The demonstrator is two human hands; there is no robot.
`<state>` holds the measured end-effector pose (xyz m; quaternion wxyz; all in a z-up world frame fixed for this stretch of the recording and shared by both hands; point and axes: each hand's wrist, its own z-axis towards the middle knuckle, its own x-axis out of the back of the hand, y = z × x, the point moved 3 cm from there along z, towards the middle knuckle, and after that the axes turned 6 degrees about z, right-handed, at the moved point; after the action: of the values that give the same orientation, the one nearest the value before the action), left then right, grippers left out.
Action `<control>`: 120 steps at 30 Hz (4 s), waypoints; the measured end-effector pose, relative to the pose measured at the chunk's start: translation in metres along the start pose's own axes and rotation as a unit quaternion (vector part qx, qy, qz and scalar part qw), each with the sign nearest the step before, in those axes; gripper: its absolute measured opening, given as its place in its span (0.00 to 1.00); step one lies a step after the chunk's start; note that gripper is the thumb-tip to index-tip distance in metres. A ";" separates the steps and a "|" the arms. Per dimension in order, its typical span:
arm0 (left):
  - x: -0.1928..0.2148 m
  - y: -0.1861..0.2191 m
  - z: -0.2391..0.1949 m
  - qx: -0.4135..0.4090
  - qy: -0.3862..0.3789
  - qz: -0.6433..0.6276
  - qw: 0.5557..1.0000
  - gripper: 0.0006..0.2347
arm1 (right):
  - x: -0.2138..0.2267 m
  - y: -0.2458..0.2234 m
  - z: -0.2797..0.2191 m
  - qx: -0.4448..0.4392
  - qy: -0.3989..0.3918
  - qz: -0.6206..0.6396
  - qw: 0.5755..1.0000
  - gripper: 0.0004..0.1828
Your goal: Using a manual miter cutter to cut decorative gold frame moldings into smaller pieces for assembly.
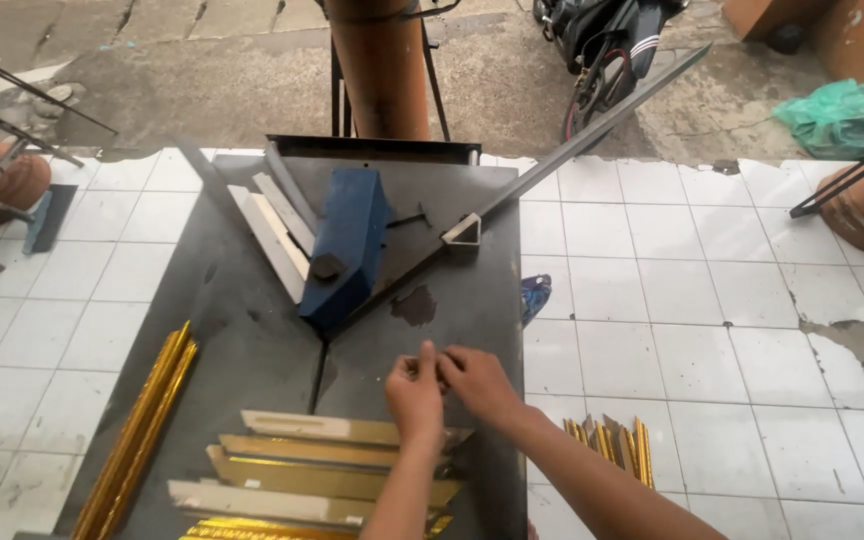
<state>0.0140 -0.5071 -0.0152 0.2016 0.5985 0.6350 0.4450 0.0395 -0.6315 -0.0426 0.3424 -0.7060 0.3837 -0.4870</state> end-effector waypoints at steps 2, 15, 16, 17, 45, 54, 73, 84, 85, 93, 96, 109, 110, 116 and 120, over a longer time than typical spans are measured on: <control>0.054 -0.004 -0.001 0.023 0.017 0.116 0.993 0.29 | -0.029 -0.025 -0.021 0.002 -0.045 -0.046 0.998 0.19; 0.214 -0.052 0.038 0.065 -0.073 0.141 0.985 0.18 | -0.097 -0.039 -0.025 0.038 -0.063 -0.317 0.946 0.11; 0.216 -0.041 0.038 0.063 -0.074 0.140 0.985 0.18 | -0.111 -0.044 -0.021 0.038 -0.061 -0.318 0.945 0.11; 0.215 -0.032 0.036 0.113 -0.111 0.095 0.983 0.22 | -0.123 -0.050 -0.018 0.052 -0.024 -0.312 0.948 0.08; 0.220 -0.047 0.228 -0.120 -0.063 0.378 0.916 0.39 | -0.216 -0.057 0.041 -0.128 0.189 -0.029 0.973 0.23; 0.217 -0.049 0.230 -0.254 -0.051 0.548 0.795 0.44 | -0.152 -0.033 0.041 -0.051 0.186 -0.242 0.951 0.21; 0.218 -0.031 0.242 -0.257 -0.098 0.528 0.804 0.47 | -0.113 0.009 0.046 -0.247 0.002 -0.341 0.907 0.54; 0.222 -0.023 0.233 -0.254 -0.109 0.510 0.815 0.47 | -0.112 0.014 0.045 -0.241 0.014 -0.346 0.907 0.53; 0.222 -0.023 0.232 -0.253 -0.109 0.510 0.815 0.47 | -0.112 0.013 0.044 -0.241 0.013 -0.347 0.906 0.53; 0.224 -0.011 0.231 -0.232 -0.129 0.511 0.818 0.48 | -0.112 0.016 0.051 -0.242 0.019 -0.343 0.907 0.53; 0.213 -0.007 0.245 -0.238 -0.121 0.513 0.816 0.48 | -0.104 0.020 0.066 -0.234 0.028 -0.342 0.910 0.52; 0.192 0.017 0.283 -0.242 -0.101 0.522 0.812 0.46 | -0.085 0.024 0.116 -0.230 0.045 -0.361 0.902 0.52; 0.194 0.016 0.280 -0.242 -0.103 0.522 0.812 0.47 | -0.087 0.025 0.112 -0.231 0.042 -0.358 0.903 0.53; 0.210 -0.005 0.254 -0.243 -0.115 0.517 0.813 0.47 | -0.100 0.023 0.077 -0.243 0.012 -0.342 0.908 0.54; 0.218 -0.014 0.241 -0.250 -0.115 0.522 0.808 0.47 | -0.106 0.027 0.062 -0.248 -0.001 -0.332 0.910 0.55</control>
<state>0.1518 -0.2221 -0.0920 0.1530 0.8153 0.0662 0.5545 0.0681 -0.5449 -0.1288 -0.0245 -0.8553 0.2351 -0.4611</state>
